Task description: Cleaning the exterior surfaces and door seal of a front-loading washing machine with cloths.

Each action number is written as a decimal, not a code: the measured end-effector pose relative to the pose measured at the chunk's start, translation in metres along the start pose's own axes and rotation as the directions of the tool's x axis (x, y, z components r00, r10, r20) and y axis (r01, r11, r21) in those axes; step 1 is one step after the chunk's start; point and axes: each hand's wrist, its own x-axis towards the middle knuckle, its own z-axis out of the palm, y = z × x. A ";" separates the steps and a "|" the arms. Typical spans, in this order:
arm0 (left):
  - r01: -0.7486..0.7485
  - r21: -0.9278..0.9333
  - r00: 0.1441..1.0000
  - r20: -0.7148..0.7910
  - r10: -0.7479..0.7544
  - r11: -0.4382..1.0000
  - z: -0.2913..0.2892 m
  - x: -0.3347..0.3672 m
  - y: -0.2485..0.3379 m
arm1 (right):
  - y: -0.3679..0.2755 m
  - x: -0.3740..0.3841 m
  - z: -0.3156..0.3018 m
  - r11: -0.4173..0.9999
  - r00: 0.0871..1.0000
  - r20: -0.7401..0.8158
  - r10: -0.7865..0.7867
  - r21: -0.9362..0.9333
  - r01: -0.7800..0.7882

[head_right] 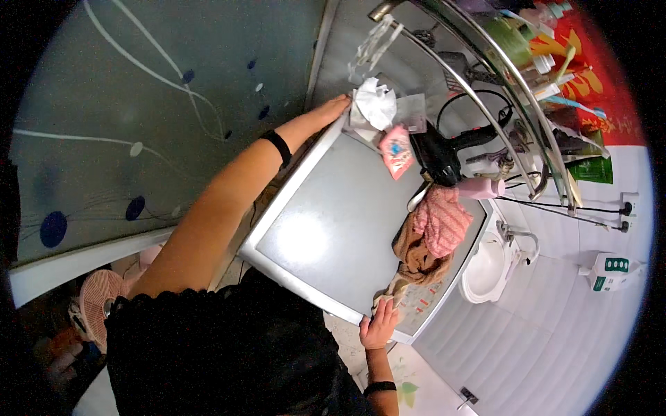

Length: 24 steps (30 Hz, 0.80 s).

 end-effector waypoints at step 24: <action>-0.332 0.758 0.902 0.081 0.424 0.562 -0.011 0.091 -0.005 | -0.004 0.012 -0.010 0.998 0.998 -0.033 -0.059 0.028 0.060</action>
